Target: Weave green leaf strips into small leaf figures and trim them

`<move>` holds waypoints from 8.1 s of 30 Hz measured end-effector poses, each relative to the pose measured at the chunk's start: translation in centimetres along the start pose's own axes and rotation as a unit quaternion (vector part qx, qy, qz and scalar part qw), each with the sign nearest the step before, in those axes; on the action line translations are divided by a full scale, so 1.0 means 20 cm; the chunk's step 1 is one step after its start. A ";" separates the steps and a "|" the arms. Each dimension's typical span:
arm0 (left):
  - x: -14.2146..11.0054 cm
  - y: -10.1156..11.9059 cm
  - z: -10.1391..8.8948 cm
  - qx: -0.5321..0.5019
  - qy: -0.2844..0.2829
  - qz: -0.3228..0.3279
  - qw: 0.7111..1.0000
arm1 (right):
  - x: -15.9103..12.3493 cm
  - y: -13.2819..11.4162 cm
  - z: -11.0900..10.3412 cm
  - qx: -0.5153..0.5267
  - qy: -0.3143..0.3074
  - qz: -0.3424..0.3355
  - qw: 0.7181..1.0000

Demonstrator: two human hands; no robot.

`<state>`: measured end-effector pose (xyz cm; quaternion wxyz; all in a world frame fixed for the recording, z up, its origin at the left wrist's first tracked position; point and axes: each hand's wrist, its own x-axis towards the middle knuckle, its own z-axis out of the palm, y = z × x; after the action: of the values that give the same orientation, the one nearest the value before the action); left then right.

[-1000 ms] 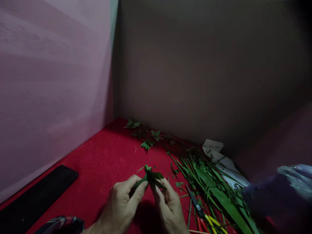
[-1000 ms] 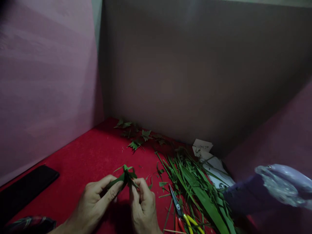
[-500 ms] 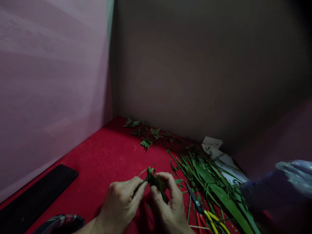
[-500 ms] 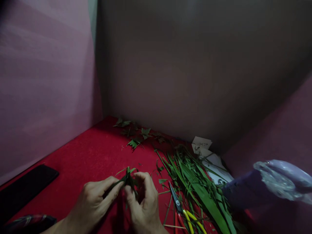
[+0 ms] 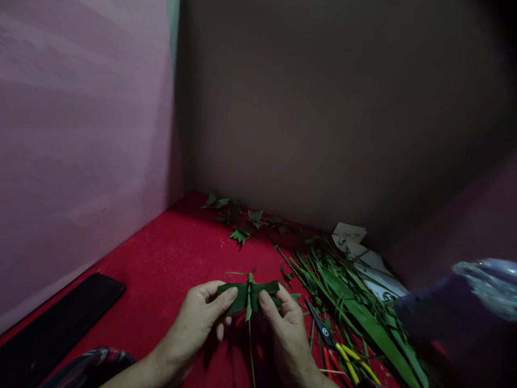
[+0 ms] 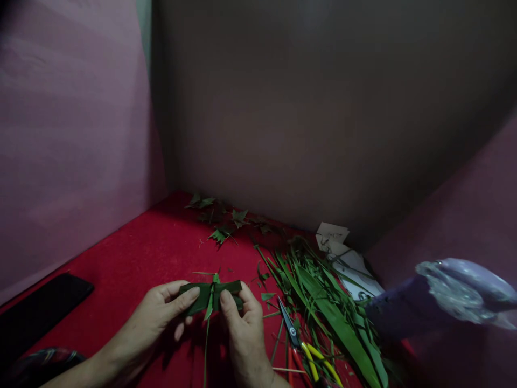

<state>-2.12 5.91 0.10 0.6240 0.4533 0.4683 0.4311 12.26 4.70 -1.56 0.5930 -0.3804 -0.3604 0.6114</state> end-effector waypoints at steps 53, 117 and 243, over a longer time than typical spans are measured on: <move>0.01 -0.04 0.05 -0.268 -0.046 -0.073 0.959 | -0.02 0.06 -0.01 -0.051 -0.030 0.022 0.998; 0.01 -0.11 -0.02 0.498 -0.014 0.356 0.791 | 0.03 0.00 -0.10 -0.621 0.003 -0.242 0.745; 0.06 -0.12 -0.02 0.617 -0.042 0.291 0.730 | 0.01 0.01 -0.13 -0.698 -0.082 -0.316 0.638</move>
<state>-1.95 6.57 -2.49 0.0696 0.8706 0.4493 0.1882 14.53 4.89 -3.03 0.2769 -0.4922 -0.8251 -0.0181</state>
